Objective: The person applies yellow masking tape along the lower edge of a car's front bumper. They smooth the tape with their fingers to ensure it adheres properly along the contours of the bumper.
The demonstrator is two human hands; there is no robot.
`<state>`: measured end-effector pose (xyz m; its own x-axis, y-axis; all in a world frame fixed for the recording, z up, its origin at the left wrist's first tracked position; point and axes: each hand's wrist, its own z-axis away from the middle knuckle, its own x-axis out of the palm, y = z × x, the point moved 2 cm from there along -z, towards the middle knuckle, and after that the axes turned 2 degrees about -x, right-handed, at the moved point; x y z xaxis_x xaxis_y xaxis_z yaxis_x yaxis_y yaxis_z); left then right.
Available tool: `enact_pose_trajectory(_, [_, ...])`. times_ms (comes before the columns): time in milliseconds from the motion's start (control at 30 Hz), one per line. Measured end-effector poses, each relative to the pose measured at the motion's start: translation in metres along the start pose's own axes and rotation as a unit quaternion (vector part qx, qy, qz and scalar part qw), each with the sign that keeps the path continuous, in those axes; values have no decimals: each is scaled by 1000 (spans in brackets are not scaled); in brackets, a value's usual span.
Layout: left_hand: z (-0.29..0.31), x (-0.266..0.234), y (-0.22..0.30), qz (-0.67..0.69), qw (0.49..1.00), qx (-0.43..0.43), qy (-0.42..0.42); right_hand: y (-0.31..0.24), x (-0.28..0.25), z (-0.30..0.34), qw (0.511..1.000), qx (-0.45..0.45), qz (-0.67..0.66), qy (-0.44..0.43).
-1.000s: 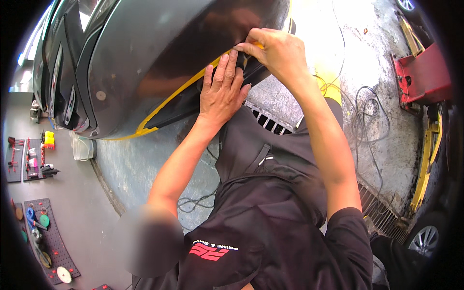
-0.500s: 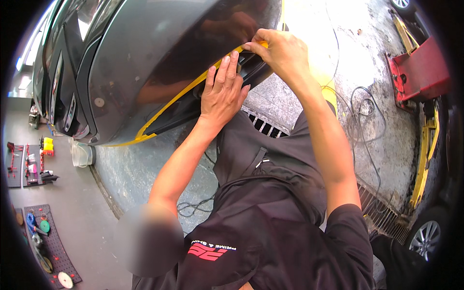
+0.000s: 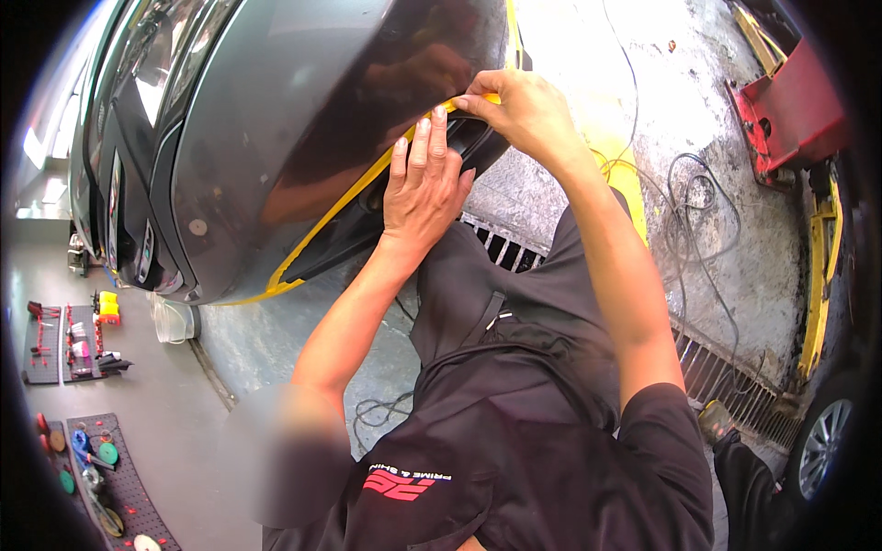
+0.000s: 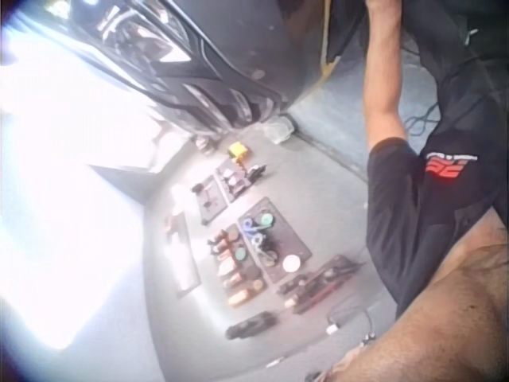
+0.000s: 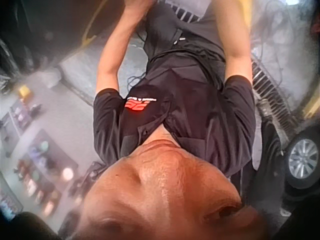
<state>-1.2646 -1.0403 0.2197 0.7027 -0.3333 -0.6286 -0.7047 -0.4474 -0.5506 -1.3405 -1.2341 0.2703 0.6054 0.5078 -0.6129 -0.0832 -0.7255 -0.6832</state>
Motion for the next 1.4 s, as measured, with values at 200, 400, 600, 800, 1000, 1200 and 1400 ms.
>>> enact_pose_trajectory(200, [-12, -13, -3, 21, 1000, 19, -8, 10, 6, -9, 998, 49, -43, -22])
enact_pose_trajectory(400, [-26, -20, -20, -14, 992, 119, -34, 24, 6, -26, 991, 70, -83, -82])
enact_pose_trajectory(600, [-30, -29, -32, 3, 983, 173, -56, 38, 17, -31, 977, 113, -144, -105])
enact_pose_trajectory(800, [-28, -24, -33, -80, 977, 193, -48, 47, 19, -30, 965, 81, -210, -133])
enact_pose_trajectory(1000, [-37, -19, -31, -112, 969, 212, -60, 75, 6, -23, 965, -9, -230, -128])
enact_pose_trajectory(1200, [-37, -19, -34, -117, 965, 226, -64, 68, 13, -18, 986, 68, -136, -70])
enact_pose_trajectory(1400, [-44, -21, -33, -97, 968, 227, -50, 59, 19, -9, 989, 107, -98, -25])
